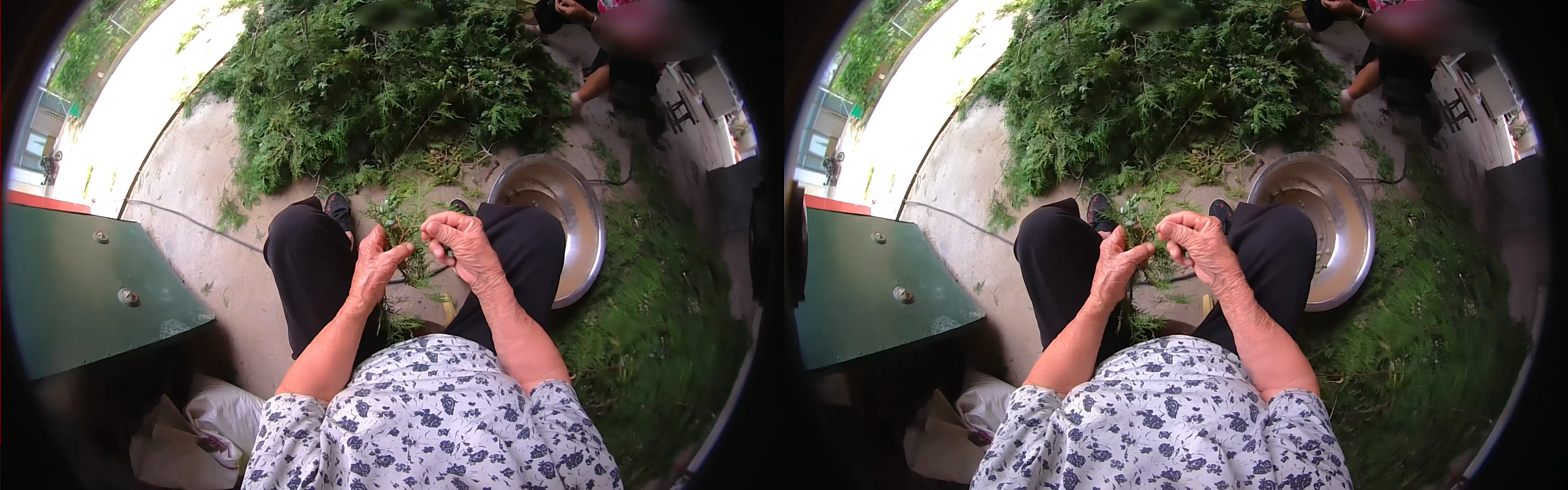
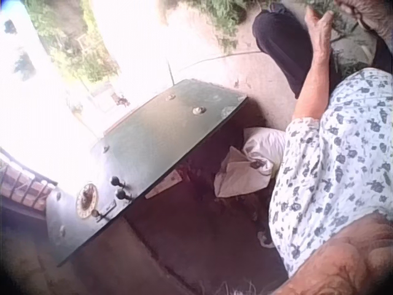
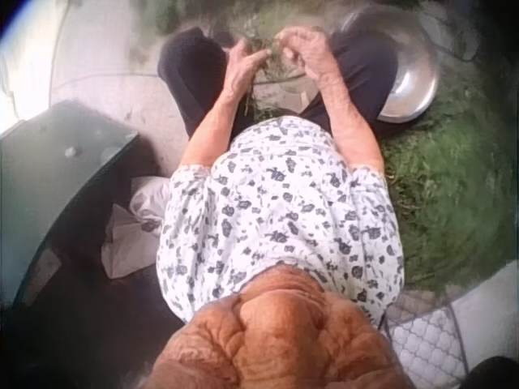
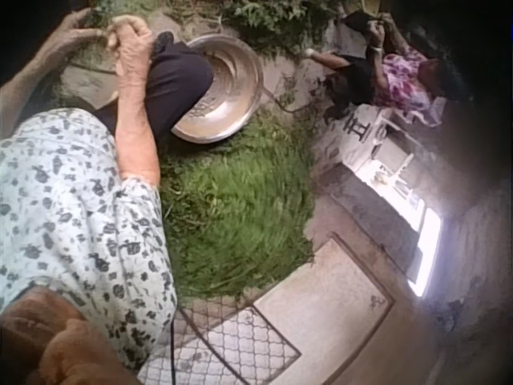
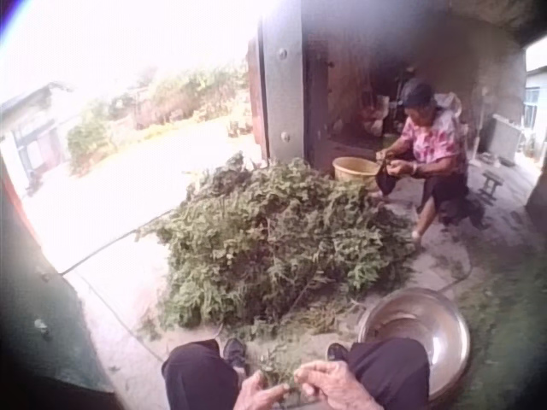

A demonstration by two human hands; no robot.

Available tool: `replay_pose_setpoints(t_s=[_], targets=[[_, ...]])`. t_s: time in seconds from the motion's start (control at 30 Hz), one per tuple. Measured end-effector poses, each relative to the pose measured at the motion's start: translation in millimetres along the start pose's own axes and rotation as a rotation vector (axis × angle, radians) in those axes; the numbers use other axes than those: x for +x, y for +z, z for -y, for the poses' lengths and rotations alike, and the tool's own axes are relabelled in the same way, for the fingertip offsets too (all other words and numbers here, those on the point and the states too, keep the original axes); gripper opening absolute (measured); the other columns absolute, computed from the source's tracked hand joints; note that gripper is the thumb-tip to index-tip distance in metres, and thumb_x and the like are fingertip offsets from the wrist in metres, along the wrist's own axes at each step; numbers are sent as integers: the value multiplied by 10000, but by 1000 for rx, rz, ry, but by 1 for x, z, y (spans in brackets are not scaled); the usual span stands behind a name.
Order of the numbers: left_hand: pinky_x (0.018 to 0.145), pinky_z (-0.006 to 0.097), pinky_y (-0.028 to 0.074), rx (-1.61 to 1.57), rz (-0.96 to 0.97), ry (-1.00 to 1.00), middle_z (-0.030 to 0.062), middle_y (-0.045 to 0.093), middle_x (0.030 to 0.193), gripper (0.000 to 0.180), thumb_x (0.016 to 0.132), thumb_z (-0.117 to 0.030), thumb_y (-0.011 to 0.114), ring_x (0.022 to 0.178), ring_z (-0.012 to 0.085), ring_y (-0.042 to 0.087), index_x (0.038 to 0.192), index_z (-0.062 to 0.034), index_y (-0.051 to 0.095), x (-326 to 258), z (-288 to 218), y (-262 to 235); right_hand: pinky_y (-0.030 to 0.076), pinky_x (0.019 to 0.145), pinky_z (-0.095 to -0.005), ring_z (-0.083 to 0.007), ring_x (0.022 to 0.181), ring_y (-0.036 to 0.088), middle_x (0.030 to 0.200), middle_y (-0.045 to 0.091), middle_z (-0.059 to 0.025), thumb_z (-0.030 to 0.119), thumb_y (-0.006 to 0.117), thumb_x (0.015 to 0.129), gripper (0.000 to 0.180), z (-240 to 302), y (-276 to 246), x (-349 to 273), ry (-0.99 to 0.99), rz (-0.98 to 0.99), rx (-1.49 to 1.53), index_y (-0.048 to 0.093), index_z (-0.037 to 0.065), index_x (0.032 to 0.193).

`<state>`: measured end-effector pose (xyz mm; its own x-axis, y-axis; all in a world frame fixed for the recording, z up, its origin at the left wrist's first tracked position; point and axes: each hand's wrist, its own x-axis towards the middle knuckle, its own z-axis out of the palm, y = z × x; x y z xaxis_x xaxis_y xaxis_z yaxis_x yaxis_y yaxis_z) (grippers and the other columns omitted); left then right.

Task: Stripping small green cones or berries from thuja branches into a bowl.

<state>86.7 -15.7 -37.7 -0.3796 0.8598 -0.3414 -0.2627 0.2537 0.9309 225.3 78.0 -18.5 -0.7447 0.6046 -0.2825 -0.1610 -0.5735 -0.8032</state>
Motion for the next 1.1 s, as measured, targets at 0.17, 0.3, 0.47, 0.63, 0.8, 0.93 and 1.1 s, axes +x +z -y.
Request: replay_pose_setpoints(t_s=[0.17,0.3,0.47,0.63,0.8,0.93,1.1], targets=[[501,228,420,159,-56,5,9,535,661,121,822,-129,569,563,78,506,806,-23,512,-22,8,-9,441,666,-361,-294,747,566,767,523,-138,86,619,758,215,-37,23,22,-518,35,-840,625,39,967],[484,240,407,204,55,46,-9,557,663,118,849,-108,559,550,77,516,781,-15,537,-22,17,-6,452,688,-350,-284,759,572,789,548,-128,98,620,773,175,-39,9,13,-477,7,-918,628,30,935],[479,300,365,525,48,169,35,517,536,262,875,-222,550,487,140,492,702,-25,545,-27,-11,13,456,671,-364,-300,748,573,769,539,-144,114,595,786,142,-35,3,6,-526,9,-957,616,32,899],[388,251,308,548,105,157,6,498,510,290,894,-264,537,407,88,434,725,-28,545,-32,-12,13,452,562,-338,-257,600,570,686,537,-120,157,573,829,142,-41,0,8,-549,-83,-767,598,23,868],[486,248,377,233,-71,34,-8,507,604,251,854,-244,561,537,86,468,736,-23,583,-40,-17,12,295,355,-174,-50,471,453,721,550,-24,220,571,881,182,22,-2,-13,-57,-42,377,582,40,901],[579,253,427,288,57,121,17,563,681,235,830,-219,568,622,106,536,774,8,591,-19,-20,3,373,443,-166,-80,580,479,780,570,-73,91,558,859,136,92,-44,-51,-368,-292,382,560,21,975],[615,252,423,36,-57,51,-20,571,694,238,852,-252,591,640,68,510,851,-15,616,-14,-13,1,396,499,-249,-162,702,505,827,541,-86,139,577,868,166,70,-162,-73,-379,-741,379,550,7,965]])
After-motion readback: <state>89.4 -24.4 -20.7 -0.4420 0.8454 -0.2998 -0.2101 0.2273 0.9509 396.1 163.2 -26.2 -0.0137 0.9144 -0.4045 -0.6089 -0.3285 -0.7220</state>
